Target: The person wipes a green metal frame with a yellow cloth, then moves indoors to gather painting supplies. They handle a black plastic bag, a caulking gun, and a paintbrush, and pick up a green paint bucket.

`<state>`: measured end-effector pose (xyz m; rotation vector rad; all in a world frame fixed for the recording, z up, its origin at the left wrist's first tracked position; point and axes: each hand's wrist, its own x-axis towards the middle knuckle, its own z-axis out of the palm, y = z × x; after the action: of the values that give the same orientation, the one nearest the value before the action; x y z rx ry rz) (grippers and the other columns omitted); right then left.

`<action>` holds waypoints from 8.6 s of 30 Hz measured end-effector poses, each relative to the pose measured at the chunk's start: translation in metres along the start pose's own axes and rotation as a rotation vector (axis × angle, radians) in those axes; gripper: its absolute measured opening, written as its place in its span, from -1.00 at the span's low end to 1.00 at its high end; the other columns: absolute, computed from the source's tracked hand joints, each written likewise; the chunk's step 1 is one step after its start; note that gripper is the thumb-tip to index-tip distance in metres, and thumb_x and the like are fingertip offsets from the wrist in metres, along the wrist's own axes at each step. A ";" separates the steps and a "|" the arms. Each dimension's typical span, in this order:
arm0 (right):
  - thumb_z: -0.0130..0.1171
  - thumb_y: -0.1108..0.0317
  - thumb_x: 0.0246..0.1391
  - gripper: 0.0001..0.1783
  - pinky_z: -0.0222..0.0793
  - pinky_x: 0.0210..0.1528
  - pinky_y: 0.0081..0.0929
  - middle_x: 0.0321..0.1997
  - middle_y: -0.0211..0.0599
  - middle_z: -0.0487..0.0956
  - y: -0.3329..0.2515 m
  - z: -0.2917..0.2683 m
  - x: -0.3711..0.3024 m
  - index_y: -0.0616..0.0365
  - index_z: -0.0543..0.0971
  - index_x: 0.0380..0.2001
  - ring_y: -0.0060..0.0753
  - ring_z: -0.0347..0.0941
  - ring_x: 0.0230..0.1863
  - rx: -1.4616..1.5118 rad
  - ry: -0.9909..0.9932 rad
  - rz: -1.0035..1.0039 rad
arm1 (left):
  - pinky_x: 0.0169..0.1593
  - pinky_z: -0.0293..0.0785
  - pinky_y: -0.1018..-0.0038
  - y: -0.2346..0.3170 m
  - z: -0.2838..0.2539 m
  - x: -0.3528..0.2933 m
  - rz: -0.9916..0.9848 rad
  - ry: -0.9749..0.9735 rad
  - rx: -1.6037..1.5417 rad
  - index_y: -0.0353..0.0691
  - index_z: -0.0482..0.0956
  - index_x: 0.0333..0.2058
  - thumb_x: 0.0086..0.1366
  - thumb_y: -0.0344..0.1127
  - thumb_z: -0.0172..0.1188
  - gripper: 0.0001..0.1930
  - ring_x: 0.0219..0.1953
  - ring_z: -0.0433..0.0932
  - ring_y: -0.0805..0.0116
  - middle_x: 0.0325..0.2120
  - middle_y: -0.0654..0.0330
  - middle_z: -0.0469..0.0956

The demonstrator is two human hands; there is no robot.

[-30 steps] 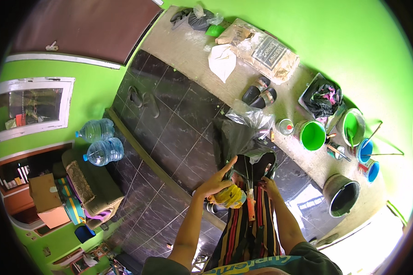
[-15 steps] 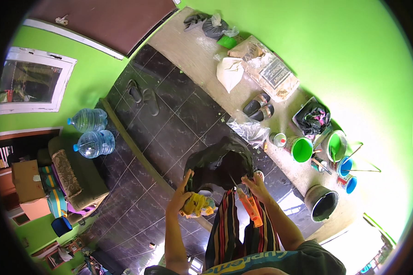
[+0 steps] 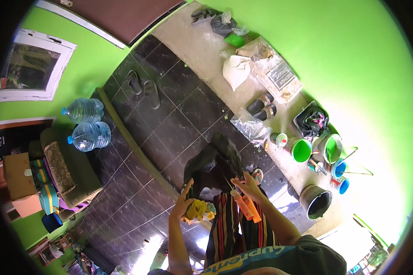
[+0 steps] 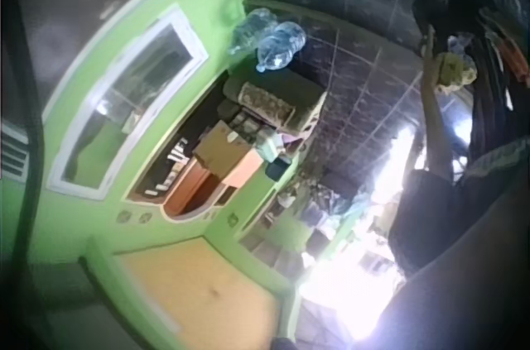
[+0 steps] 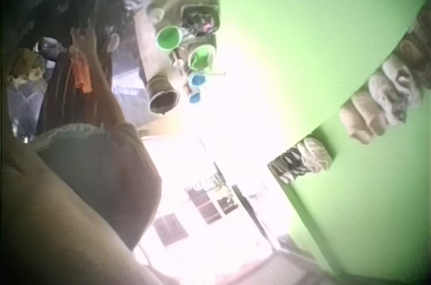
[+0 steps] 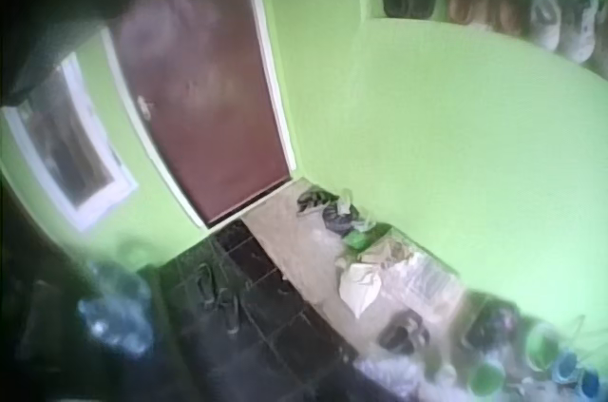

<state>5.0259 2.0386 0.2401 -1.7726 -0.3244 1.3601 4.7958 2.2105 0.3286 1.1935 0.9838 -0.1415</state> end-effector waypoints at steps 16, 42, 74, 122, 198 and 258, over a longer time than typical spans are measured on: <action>0.13 0.04 0.13 -0.60 0.28 -0.44 -0.40 -0.56 -0.32 0.50 -0.030 0.004 0.009 0.24 0.46 -0.38 -0.46 0.45 -0.50 -0.287 0.157 -0.112 | -0.04 0.45 0.58 -0.011 0.014 -0.002 -0.065 0.030 -0.303 0.01 -0.14 0.37 -0.05 -0.66 -0.13 -0.06 -0.09 0.52 0.39 0.33 0.18 -0.03; -0.11 0.13 0.23 -0.60 0.38 -0.32 -0.02 -0.46 0.20 0.53 -0.110 -0.037 0.053 0.32 0.39 -0.15 0.16 0.52 -0.47 -0.147 0.424 -0.072 | 0.37 -0.21 0.30 0.065 -0.014 0.035 0.176 0.121 0.258 0.03 -0.23 0.38 -0.02 -0.61 -0.13 -0.06 0.38 -0.08 0.16 0.37 0.06 -0.12; -0.05 0.22 0.20 -0.61 0.43 -0.30 -0.14 -0.52 0.04 0.56 -0.101 -0.031 0.048 0.23 0.43 0.00 0.12 0.53 -0.43 0.089 0.335 -0.198 | -0.04 0.54 0.37 0.063 0.018 0.050 0.013 -0.074 -0.268 0.02 -0.16 0.35 0.07 -0.24 0.23 -0.06 0.04 0.43 0.08 0.34 0.17 -0.07; 0.18 -0.02 0.05 -0.25 0.46 -0.38 -0.44 -0.12 -0.07 0.53 0.511 -0.543 0.006 0.30 0.29 0.15 -0.41 0.52 -0.32 0.655 1.521 0.588 | -0.02 0.55 0.17 0.145 0.199 0.201 0.089 0.517 0.296 -0.19 0.32 0.13 0.35 0.05 -0.24 -0.46 -0.03 0.51 0.04 0.07 0.06 0.40; 0.19 0.05 -0.05 -0.61 0.39 -0.31 -0.15 -0.47 -0.12 0.57 0.179 -0.152 -0.036 0.19 0.50 -0.35 -0.04 0.53 -0.35 -0.069 0.330 0.441 | -0.32 0.56 -0.05 0.122 0.109 0.181 -0.186 0.207 -0.765 -0.30 0.35 0.00 0.33 0.07 -0.16 -0.47 -0.32 0.60 0.00 -0.15 -0.04 0.49; 0.42 0.09 -0.24 -0.48 0.44 -0.16 -0.32 -0.33 -0.20 0.59 -0.061 -0.363 0.441 0.14 0.56 -0.22 -0.26 0.53 -0.24 0.496 0.558 -0.453 | 0.06 0.25 -0.35 0.104 0.230 0.394 -0.117 0.132 -0.913 -0.21 0.25 0.20 0.34 -0.01 -0.18 -0.45 0.12 0.32 -0.21 0.12 -0.03 0.33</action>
<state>5.5285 2.1929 0.0092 -1.4614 -0.0596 0.5299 5.2203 2.2157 0.1316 0.3095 1.0570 0.2796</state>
